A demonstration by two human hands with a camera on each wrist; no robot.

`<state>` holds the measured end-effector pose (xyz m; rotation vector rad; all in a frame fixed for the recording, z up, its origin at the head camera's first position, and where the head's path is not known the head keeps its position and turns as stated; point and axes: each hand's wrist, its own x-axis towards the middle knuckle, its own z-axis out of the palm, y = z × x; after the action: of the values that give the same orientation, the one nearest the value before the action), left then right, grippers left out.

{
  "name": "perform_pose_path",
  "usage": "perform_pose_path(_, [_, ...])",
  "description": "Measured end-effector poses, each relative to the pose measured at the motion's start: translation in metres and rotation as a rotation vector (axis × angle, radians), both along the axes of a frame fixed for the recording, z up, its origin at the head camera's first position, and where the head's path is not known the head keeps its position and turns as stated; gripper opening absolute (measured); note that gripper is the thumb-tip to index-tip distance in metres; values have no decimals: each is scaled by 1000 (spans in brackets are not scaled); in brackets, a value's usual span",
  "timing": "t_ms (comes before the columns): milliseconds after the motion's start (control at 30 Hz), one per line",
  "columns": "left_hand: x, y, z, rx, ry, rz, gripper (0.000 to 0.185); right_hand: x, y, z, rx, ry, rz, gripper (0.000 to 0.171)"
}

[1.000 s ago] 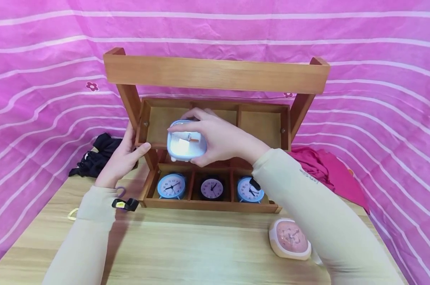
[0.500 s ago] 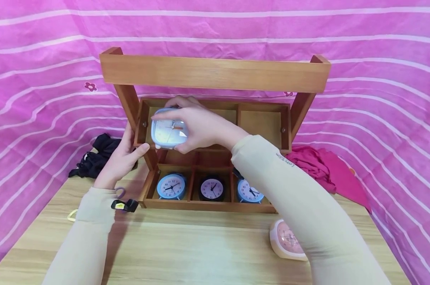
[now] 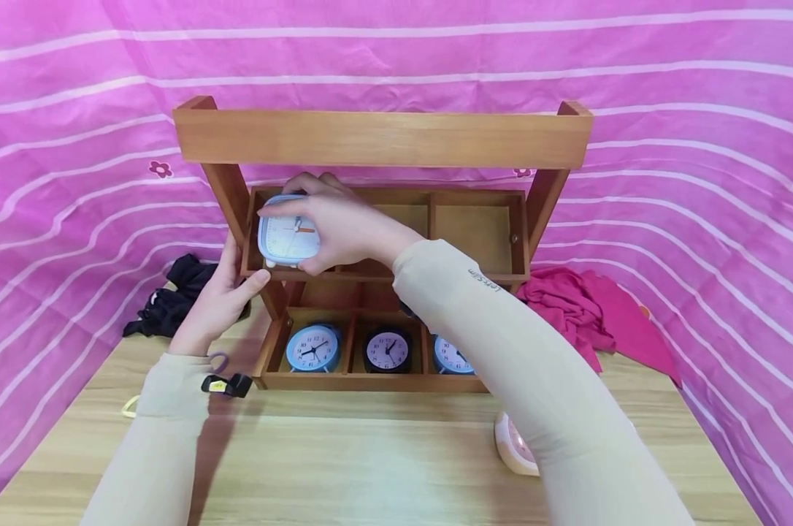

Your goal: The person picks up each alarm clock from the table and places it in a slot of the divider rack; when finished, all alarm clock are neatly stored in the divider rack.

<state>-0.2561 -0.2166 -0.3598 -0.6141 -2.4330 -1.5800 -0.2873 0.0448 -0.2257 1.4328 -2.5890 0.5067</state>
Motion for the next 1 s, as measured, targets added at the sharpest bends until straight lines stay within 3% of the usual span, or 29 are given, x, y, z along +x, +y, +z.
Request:
perform_pose_path(267, [0,1,-1,3,7,-6,95,-4,-6,-13,65,13,-107,82])
perform_pose_path(433, [-1,2,1,10,6,-15,94,-6,-8,-17,95,13,-125,81])
perform_pose_path(667, [-4,3,2,1,-2,0,94,-10,-7,-20,270,48,-151,77])
perform_pose_path(1000, [-7,5,-7,7,-16,9,93,-14,-1,-33,217,37,-127,80])
